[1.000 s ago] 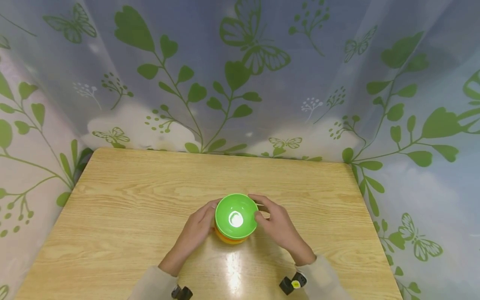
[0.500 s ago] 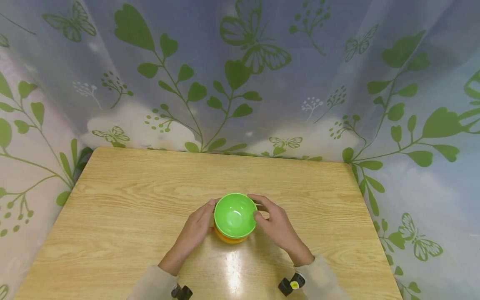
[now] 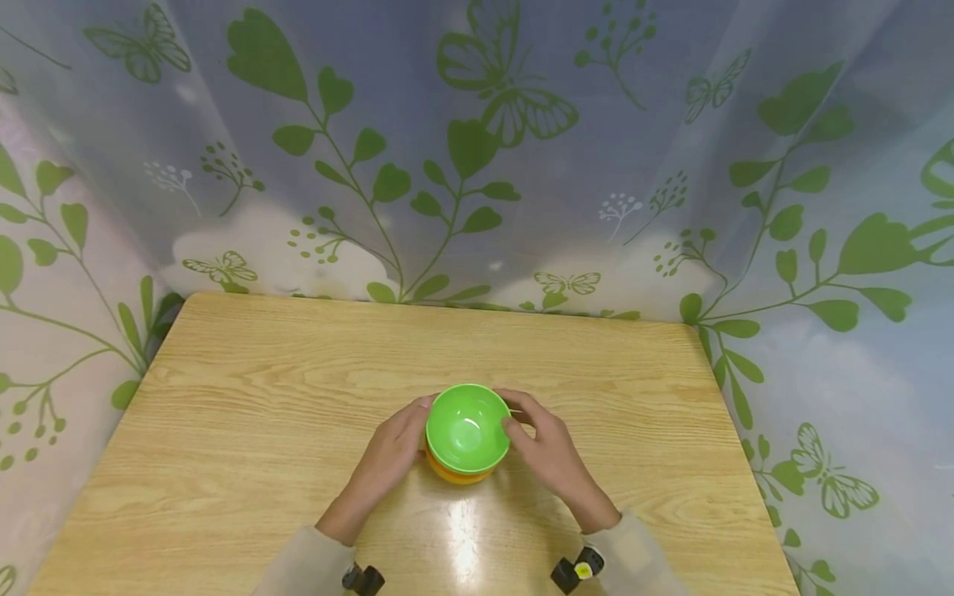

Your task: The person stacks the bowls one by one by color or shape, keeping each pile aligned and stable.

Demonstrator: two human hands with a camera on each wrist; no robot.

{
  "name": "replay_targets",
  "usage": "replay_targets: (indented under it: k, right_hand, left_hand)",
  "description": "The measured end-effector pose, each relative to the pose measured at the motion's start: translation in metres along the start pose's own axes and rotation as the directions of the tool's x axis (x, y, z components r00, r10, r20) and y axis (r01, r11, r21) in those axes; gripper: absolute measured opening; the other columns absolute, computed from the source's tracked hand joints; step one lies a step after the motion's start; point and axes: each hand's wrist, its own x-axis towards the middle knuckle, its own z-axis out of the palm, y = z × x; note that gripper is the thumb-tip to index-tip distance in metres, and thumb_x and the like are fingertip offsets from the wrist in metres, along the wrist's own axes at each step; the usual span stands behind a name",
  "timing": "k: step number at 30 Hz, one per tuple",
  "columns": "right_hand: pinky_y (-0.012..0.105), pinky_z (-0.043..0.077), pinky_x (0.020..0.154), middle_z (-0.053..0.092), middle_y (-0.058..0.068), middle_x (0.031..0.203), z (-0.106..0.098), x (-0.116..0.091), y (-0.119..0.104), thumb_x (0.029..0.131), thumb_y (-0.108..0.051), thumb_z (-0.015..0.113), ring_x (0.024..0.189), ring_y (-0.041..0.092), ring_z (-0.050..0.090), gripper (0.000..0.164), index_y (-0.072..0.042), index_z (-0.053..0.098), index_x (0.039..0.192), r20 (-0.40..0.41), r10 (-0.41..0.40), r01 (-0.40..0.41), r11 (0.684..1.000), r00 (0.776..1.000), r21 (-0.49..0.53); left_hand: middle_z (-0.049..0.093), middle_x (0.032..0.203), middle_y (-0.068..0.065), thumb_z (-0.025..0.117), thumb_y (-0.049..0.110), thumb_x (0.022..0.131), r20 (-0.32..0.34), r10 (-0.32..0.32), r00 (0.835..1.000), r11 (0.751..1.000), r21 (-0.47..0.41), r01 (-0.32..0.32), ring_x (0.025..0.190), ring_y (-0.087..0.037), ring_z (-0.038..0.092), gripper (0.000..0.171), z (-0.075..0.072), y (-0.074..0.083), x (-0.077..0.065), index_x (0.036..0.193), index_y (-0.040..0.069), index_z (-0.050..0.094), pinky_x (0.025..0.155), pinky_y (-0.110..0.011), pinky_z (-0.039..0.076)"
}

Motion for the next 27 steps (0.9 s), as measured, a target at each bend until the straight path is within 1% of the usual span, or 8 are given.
replay_targets:
  k: [1,4,8,11,18,24,25,27]
  right_hand:
    - [0.051,0.066,0.097,0.069,0.009,0.15,0.0,0.0,0.0003,0.108,-0.009,0.06,0.13,0.037,0.07,0.042,-0.019,0.066,0.149,0.0,0.004,-0.004,1.0,1.0,0.005]
    - [0.044,0.069,0.091,0.067,0.01,0.151,-0.0002,-0.0001,0.0011,0.109,-0.01,0.059,0.131,0.038,0.069,0.04,-0.018,0.066,0.148,0.0,0.01,-0.011,0.999,1.0,0.034]
    - [0.034,0.068,0.089,0.067,0.01,0.152,0.0,0.0001,0.0021,0.109,-0.01,0.059,0.131,0.038,0.069,0.039,-0.017,0.067,0.147,-0.007,0.01,-0.01,0.999,1.0,0.043]
    - [0.032,0.068,0.088,0.067,0.01,0.151,0.0001,0.0002,0.002,0.109,-0.01,0.06,0.131,0.039,0.069,0.038,-0.017,0.068,0.146,-0.01,0.012,-0.011,0.999,1.0,0.051]
    - [0.028,0.068,0.083,0.067,0.013,0.149,0.0003,0.001,0.0001,0.111,-0.012,0.058,0.131,0.039,0.069,0.034,-0.014,0.069,0.143,-0.009,0.055,-0.053,0.99,0.998,0.133]
    - [0.031,0.069,0.081,0.071,0.012,0.144,-0.0015,0.0028,0.0001,0.112,-0.015,0.058,0.125,0.036,0.072,0.029,-0.013,0.073,0.137,-0.036,0.078,-0.073,0.989,0.996,0.129]
    - [0.032,0.07,0.081,0.071,0.012,0.143,-0.0022,0.0034,0.0003,0.112,-0.015,0.058,0.124,0.036,0.072,0.029,-0.012,0.073,0.137,-0.038,0.079,-0.073,0.988,0.996,0.134]
    - [0.034,0.07,0.082,0.071,0.012,0.142,-0.0042,0.0049,0.0007,0.112,-0.016,0.057,0.123,0.035,0.072,0.029,-0.01,0.073,0.136,-0.04,0.081,-0.074,0.987,0.996,0.141]
  left_hand:
    - [0.063,0.158,-0.002,0.031,0.053,0.119,0.0,0.001,1.0,1.0,0.0,-0.001,0.155,-0.03,0.051,0.058,0.0001,0.0003,0.0001,0.155,0.021,0.062,0.131,-0.057,0.037]
    - [0.064,0.157,-0.002,0.032,0.053,0.119,0.0,-0.002,1.0,1.0,-0.003,0.002,0.154,-0.029,0.051,0.057,0.0005,0.0011,0.0008,0.155,0.021,0.063,0.131,-0.056,0.038]
    - [0.064,0.157,-0.002,0.033,0.052,0.119,-0.004,-0.012,1.0,1.0,0.002,0.012,0.154,-0.03,0.052,0.056,0.0006,0.0025,0.0017,0.154,0.021,0.063,0.131,-0.056,0.038]
    - [0.064,0.157,-0.003,0.033,0.05,0.119,-0.005,-0.018,1.0,1.0,0.006,0.018,0.154,-0.03,0.052,0.055,0.0005,0.0034,0.0023,0.154,0.02,0.063,0.131,-0.056,0.037]
    - [0.064,0.157,-0.003,0.031,0.052,0.119,-0.004,-0.031,1.0,0.999,0.023,0.031,0.154,-0.031,0.052,0.056,-0.0006,0.0035,0.003,0.154,0.022,0.063,0.131,-0.058,0.037]
    - [0.062,0.159,-0.005,0.029,0.053,0.119,0.009,-0.038,0.999,0.998,0.046,0.037,0.154,-0.034,0.051,0.059,-0.0031,0.0034,0.0027,0.155,0.019,0.062,0.131,-0.061,0.036]
    - [0.063,0.158,-0.006,0.029,0.053,0.119,0.008,-0.04,0.999,0.998,0.051,0.039,0.153,-0.035,0.053,0.06,-0.0037,0.0035,0.0028,0.155,0.019,0.062,0.13,-0.062,0.037]
    - [0.064,0.156,-0.007,0.029,0.053,0.119,0.013,-0.05,0.999,0.998,0.039,0.049,0.149,-0.036,0.056,0.06,-0.0055,0.0038,0.0038,0.154,0.019,0.062,0.122,-0.06,0.048]
